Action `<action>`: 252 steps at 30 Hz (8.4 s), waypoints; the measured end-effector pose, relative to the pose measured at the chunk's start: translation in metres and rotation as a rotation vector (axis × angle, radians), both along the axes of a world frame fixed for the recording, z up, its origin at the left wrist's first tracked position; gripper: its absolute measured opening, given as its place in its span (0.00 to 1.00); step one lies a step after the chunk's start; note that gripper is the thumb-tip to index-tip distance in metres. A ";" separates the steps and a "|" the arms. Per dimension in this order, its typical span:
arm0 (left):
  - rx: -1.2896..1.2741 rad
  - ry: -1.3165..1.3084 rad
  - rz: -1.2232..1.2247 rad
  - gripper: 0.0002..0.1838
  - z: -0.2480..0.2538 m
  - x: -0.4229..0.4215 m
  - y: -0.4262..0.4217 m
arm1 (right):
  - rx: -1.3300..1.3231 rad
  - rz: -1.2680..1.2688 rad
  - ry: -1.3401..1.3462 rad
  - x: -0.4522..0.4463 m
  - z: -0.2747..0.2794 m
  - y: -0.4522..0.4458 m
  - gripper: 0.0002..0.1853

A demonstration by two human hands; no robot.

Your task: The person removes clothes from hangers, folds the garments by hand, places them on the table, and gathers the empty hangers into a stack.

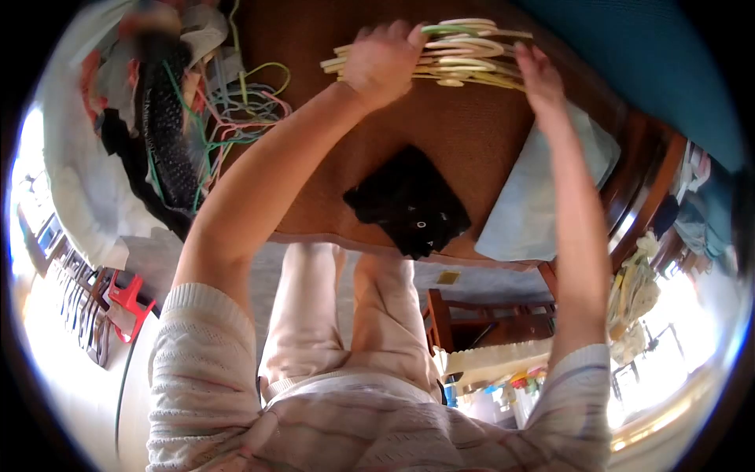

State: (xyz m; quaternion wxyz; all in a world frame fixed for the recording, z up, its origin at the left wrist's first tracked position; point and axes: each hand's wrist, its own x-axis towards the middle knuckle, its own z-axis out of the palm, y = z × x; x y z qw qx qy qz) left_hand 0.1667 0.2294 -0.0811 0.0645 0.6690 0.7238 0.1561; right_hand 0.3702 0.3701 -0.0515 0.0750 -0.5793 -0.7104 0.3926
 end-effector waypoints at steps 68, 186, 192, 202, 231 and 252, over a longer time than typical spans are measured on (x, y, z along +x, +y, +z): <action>-0.048 -0.301 0.671 0.10 0.069 -0.135 -0.280 | 0.221 0.486 -0.772 -0.161 0.030 0.021 0.29; 0.162 -1.664 0.230 0.12 0.374 -0.088 -0.284 | -0.186 -0.770 0.217 0.202 0.290 -0.255 0.10; 0.108 -1.724 0.084 0.08 0.407 0.005 -0.233 | 0.218 -0.967 0.242 0.373 0.392 -0.214 0.16; -0.177 -1.483 -0.430 0.23 0.479 0.109 -0.173 | 0.402 -0.218 -0.090 0.415 0.446 -0.085 0.20; -0.415 -0.946 -0.139 0.09 0.465 -0.171 -0.241 | -0.164 0.271 0.197 0.053 0.320 -0.225 0.10; -0.579 -1.712 0.387 0.14 0.347 -0.067 -0.292 | -0.651 0.042 0.198 0.066 0.356 -0.271 0.06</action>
